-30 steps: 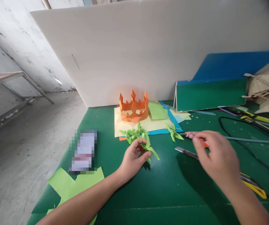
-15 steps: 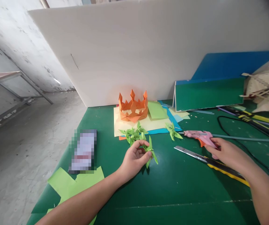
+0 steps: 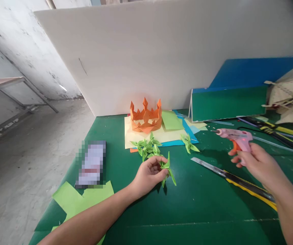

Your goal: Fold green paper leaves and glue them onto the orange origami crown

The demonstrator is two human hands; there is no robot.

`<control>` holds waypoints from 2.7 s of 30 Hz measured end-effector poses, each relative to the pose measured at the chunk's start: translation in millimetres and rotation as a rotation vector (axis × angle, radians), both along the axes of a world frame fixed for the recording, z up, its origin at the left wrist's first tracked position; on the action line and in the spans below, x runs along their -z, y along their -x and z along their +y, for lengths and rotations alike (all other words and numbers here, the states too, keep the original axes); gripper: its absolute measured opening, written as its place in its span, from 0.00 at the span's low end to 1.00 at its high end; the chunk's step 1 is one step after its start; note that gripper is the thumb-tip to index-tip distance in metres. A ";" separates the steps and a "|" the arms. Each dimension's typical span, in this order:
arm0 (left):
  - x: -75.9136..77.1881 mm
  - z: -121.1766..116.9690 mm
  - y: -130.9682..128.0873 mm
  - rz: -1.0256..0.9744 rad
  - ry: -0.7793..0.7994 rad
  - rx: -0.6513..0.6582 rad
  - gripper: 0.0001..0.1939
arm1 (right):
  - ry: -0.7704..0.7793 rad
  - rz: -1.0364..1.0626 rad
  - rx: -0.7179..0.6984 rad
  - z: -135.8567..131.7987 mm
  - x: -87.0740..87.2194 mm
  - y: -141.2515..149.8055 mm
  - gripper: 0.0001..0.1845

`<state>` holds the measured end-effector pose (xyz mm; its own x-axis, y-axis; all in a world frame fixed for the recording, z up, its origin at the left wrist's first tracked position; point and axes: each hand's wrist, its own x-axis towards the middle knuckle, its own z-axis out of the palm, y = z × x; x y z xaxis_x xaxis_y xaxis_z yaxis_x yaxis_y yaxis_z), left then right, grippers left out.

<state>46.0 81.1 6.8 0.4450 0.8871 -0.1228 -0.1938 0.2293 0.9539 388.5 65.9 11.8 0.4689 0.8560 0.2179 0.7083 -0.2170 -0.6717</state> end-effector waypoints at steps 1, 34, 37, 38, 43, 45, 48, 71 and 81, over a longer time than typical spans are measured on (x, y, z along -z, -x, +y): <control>-0.2 -0.1 -0.4 -0.010 0.014 0.001 0.19 | 0.018 0.161 -0.032 -1.7 -4.1 8.0 0.06; 0.8 -0.2 0.0 -0.177 0.019 0.065 0.17 | -0.641 -0.883 -0.349 -18.5 -18.8 97.7 0.15; 1.2 -0.5 0.4 -0.188 0.036 0.071 0.17 | -0.664 -0.903 -0.339 -17.9 -18.5 97.0 0.13; 1.5 -0.5 0.6 -0.193 0.040 0.076 0.17 | -0.669 -0.906 -0.335 -17.7 -18.5 96.9 0.13; 2.3 0.0 1.7 -0.200 0.052 0.096 0.18 | -0.682 -0.911 -0.328 -17.9 -19.1 95.2 0.13; 2.1 0.2 2.2 -0.204 0.058 0.100 0.18 | -0.672 -0.907 -0.328 -18.7 -18.5 93.7 0.13; 1.0 0.2 2.8 -0.212 0.063 0.105 0.18 | -0.639 -0.893 -0.323 -20.2 -16.3 91.4 0.13; -3.0 -1.3 5.4 -0.234 0.077 0.090 0.17 | -0.651 -0.930 -0.205 -22.2 -14.5 84.0 0.14; -3.1 -2.4 6.7 -0.272 0.049 0.152 0.17 | -0.618 -0.801 -0.204 -22.2 -12.4 82.8 0.15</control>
<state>39.3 78.7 9.9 0.5945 0.8037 -0.0225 -0.3999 0.3199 0.8589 305.7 43.7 24.2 -0.1492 0.5353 0.8314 0.9818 0.1800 0.0603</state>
